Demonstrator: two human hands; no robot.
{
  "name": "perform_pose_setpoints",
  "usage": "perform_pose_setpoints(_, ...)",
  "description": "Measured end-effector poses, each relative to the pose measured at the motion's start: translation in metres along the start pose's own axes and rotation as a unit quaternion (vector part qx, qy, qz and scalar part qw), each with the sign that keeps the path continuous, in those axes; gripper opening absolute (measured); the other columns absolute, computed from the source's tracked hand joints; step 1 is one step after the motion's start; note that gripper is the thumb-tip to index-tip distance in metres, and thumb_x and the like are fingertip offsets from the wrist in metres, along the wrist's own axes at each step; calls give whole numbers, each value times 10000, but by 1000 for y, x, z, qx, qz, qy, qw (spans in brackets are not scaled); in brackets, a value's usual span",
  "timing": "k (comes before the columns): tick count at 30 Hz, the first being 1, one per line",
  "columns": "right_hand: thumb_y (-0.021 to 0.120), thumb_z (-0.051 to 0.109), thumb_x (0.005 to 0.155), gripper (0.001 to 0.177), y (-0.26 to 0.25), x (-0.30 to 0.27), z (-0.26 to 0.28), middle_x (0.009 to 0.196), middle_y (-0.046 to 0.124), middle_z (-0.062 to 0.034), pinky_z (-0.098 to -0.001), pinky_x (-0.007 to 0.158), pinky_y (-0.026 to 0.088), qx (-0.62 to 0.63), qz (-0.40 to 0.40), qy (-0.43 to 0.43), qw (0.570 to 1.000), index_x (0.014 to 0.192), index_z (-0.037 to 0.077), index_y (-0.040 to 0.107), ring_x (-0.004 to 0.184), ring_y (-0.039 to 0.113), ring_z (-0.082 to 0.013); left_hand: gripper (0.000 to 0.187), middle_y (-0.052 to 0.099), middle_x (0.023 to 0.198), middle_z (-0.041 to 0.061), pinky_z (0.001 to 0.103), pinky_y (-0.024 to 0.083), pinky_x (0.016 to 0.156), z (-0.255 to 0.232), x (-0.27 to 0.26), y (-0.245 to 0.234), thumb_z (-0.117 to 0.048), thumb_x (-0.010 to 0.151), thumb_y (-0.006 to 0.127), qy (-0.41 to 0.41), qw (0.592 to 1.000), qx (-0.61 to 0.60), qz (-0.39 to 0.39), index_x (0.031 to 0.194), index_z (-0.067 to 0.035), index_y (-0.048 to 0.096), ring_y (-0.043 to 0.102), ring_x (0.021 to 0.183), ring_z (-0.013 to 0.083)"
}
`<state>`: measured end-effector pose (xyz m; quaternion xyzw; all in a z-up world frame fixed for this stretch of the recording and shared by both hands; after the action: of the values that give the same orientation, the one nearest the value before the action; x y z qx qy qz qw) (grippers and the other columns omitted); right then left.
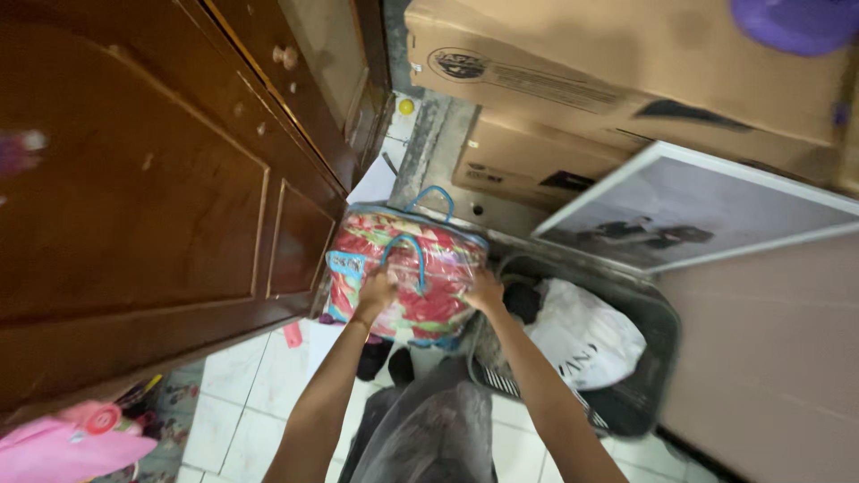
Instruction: The person organizes a cluttered space by moving boxes and picture frames, gathering scattered green bags and clothing items into a white bin, and picking up papers from the floor.
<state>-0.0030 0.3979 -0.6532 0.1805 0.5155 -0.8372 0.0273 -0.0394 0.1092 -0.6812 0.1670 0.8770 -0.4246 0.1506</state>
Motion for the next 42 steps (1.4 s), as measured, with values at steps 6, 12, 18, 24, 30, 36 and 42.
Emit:
perform_pose_setpoints(6, 731, 736, 699, 1133, 74, 71, -53, 1521, 514, -154, -505, 1167, 428, -69, 92, 33, 993, 1616, 204, 330, 1389, 495, -374, 901, 373, 1584, 154, 493, 409, 1103, 70, 56, 52, -236, 813, 753, -24, 998, 53, 25, 1554, -112, 255, 416, 1417, 370)
perform_pose_setpoints(12, 697, 834, 639, 1312, 131, 169, -89, 1673, 231, -154, -634, 1177, 194, -132, 88, 13, 987, 1600, 90, 202, 1558, 189, -335, 1176, 281, 1683, 109, 398, 386, 1175, 73, 138, 102, -216, 745, 786, -20, 999, -29, 30, 1647, -142, 36, 396, 1468, 292)
perform_pose_setpoints(18, 728, 902, 613, 1395, 181, 198, -92, 1635, 214, -217, -605, 1196, 143, -113, 164, 12, 980, 1578, 40, 207, 1494, 213, -401, 966, 527, 1407, 153, 475, 295, 1142, 74, 182, 147, -275, 729, 840, 31, 1000, 3, -1, 1504, -153, 276, 453, 1352, 346)
perform_pose_setpoints(24, 697, 923, 579, 1134, 207, 163, -73, 1214, 677, -250, -471, 951, 547, -87, 71, 2, 994, 1206, -21, 639, 1112, 671, -399, 249, 738, 1036, 162, 496, 548, 920, 120, 117, 175, -288, 908, 649, 1, 1000, 1, 15, 1116, -206, 758, 701, 1015, 365)
perform_pose_setpoints(30, 754, 806, 609, 796, 198, 60, -43, 871, 754, -175, -459, 755, 583, -57, 131, 10, 990, 902, 66, 770, 810, 730, -327, 357, 755, 1038, 175, 449, 572, 774, 150, -15, 117, -36, 802, 582, -1, 966, -187, -179, 1104, -106, 759, 735, 875, 363)
perform_pose_setpoints(36, 772, 788, 633, 777, 196, -23, -1, 847, 758, -201, -447, 715, 592, -2, 145, 125, 982, 768, 23, 761, 808, 767, -305, 226, 730, 844, 223, 456, 566, 693, 149, -93, 85, -117, 849, 637, -120, 955, -189, -195, 1013, -102, 792, 731, 814, 393)
perform_pose_setpoints(42, 839, 732, 578, 722, 181, -83, 55, 759, 730, -224, -500, 626, 585, 21, 48, 90, 995, 721, 33, 730, 721, 738, -380, 234, 725, 835, 236, 477, 554, 727, 159, -145, 35, -97, 787, 663, -189, 943, -154, -227, 991, -79, 776, 706, 814, 426)
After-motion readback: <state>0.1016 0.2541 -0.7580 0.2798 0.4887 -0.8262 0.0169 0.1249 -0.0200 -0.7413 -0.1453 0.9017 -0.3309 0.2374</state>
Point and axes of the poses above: each hand's wrist, its own x-axis towards the middle knuckle, its own y-axis out of the palm, z = x × y, the point moved 5 cm from there along x, towards the middle knuckle
